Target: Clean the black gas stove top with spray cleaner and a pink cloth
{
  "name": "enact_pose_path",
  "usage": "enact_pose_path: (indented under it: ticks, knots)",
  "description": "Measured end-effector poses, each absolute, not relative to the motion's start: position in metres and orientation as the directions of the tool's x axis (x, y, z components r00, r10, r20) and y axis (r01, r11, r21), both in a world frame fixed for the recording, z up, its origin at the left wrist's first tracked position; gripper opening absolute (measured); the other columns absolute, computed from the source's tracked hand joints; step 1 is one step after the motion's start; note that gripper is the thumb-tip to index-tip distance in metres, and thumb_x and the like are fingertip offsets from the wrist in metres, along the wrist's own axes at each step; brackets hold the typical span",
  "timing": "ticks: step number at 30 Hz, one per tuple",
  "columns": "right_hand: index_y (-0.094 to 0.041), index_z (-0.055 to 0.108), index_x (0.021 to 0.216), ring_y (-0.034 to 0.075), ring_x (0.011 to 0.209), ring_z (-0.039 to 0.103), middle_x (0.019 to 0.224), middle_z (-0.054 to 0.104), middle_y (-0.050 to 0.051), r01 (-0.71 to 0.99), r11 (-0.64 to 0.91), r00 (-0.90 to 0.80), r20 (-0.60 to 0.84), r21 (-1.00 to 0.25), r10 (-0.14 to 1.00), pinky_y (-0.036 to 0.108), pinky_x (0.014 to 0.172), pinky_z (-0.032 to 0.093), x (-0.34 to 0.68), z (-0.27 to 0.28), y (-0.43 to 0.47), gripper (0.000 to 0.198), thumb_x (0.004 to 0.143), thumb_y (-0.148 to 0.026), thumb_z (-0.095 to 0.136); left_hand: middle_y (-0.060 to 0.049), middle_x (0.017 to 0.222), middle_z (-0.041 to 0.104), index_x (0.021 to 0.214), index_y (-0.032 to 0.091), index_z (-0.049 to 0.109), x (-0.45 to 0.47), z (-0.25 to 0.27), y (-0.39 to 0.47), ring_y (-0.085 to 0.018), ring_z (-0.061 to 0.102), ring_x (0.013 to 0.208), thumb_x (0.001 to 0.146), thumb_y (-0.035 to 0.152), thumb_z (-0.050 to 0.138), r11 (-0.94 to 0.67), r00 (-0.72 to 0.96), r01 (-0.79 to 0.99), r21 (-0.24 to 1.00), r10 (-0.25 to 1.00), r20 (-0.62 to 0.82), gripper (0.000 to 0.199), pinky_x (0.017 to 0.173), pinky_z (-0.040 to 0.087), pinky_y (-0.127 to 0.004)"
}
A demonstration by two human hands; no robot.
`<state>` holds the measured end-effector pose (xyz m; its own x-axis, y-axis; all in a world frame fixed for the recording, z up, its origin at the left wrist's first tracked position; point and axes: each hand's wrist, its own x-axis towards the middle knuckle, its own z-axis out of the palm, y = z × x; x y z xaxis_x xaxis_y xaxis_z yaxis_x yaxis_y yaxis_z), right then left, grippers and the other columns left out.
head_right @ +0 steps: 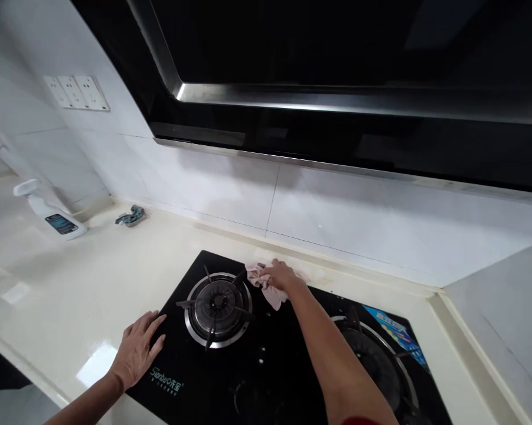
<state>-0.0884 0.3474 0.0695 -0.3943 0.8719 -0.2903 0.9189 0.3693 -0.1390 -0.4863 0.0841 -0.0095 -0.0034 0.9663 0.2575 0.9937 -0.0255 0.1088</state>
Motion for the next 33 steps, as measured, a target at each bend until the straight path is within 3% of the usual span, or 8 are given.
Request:
enact_pose_path:
  ticks: [6,9,12,14,19,24,28,33]
  knots:
    - [-0.029,0.056,0.137,0.040,0.131,0.038,0.156,0.030,0.014,0.963,0.252,-0.267,-0.225,-0.094,0.937,0.054,0.103,0.031,-0.058,0.046,0.202,0.050,0.087,-0.033,0.057,-0.011,0.139,0.059,0.135,0.023,0.060,-0.488,-0.010,0.088,-0.029,0.051,0.131,0.096,0.045,0.042,-0.028,-0.007,0.991,0.130,0.966,0.259,0.048,0.104,0.043,-0.047]
    - [-0.030,0.060,0.128,0.040,0.127,0.041,0.159,0.028,0.011,0.916,0.360,-0.391,-0.189,-0.178,0.901,0.056,0.105,0.029,-0.056,0.032,0.143,0.050,0.079,-0.036,0.066,-0.012,0.139,0.059,0.135,0.023,0.059,-0.492,-0.013,0.090,-0.029,0.051,0.132,0.095,0.046,0.040,-0.024,-0.008,0.991,0.130,0.971,0.241,0.051,0.103,0.043,-0.047]
    - [-0.033,0.062,0.123,0.036,0.125,0.043,0.153,0.037,0.008,0.840,0.468,-0.527,-0.201,-0.276,0.826,0.053,0.107,0.029,-0.053,0.031,0.127,0.050,0.074,-0.035,0.072,-0.012,0.140,0.058,0.137,0.023,0.058,-0.496,-0.016,0.092,-0.029,0.050,0.133,0.094,0.048,0.038,-0.014,-0.016,0.992,0.129,0.974,0.225,0.054,0.103,0.043,-0.047]
    - [-0.033,0.062,0.122,0.035,0.126,0.043,0.147,0.043,0.008,0.820,0.487,-0.556,-0.214,-0.303,0.803,0.052,0.107,0.030,-0.053,0.037,0.139,0.050,0.074,-0.034,0.073,-0.011,0.142,0.057,0.138,0.023,0.057,-0.498,-0.017,0.093,-0.029,0.048,0.134,0.094,0.049,0.035,-0.009,-0.018,0.992,0.124,0.976,0.215,0.056,0.103,0.043,-0.047]
    - [-0.031,0.057,0.130,0.035,0.129,0.041,0.150,0.037,0.010,0.874,0.387,-0.450,-0.188,-0.294,0.873,0.051,0.104,0.035,-0.064,0.055,0.200,0.051,0.079,-0.028,0.066,-0.012,0.141,0.057,0.139,0.021,0.056,-0.500,-0.016,0.094,-0.029,0.048,0.134,0.094,0.053,0.030,-0.014,-0.007,0.995,0.101,0.979,0.206,0.062,0.103,0.043,-0.047]
    - [-0.027,0.065,0.119,0.025,0.107,0.054,0.126,0.052,0.008,0.899,0.298,-0.364,-0.168,-0.320,0.916,0.037,0.091,0.042,-0.056,0.070,0.272,0.039,0.081,-0.019,0.060,-0.012,0.141,0.057,0.139,0.021,0.057,-0.502,-0.016,0.096,-0.029,0.049,0.133,0.093,0.053,0.029,-0.019,0.001,0.996,0.090,0.979,0.202,0.062,0.103,0.044,-0.046]
    - [-0.022,0.064,0.121,0.022,0.099,0.054,0.115,0.055,0.009,0.915,0.247,-0.297,-0.118,-0.320,0.948,0.033,0.088,0.044,-0.002,0.102,0.324,0.037,0.086,-0.020,0.053,-0.011,0.141,0.057,0.139,0.023,0.056,-0.502,-0.016,0.094,-0.029,0.049,0.133,0.094,0.052,0.031,-0.008,-0.011,0.995,0.100,0.981,0.192,0.059,0.104,0.044,-0.046]
    - [-0.026,0.064,0.125,0.020,0.110,0.052,0.124,0.052,0.007,0.916,0.302,-0.341,-0.113,-0.264,0.933,0.033,0.096,0.043,0.070,0.132,0.348,0.040,0.087,-0.020,0.052,-0.012,0.142,0.056,0.140,0.023,0.056,-0.498,-0.013,0.093,-0.030,0.049,0.133,0.094,0.053,0.032,0.012,-0.032,0.992,0.123,0.986,0.165,0.060,0.105,0.042,-0.048]
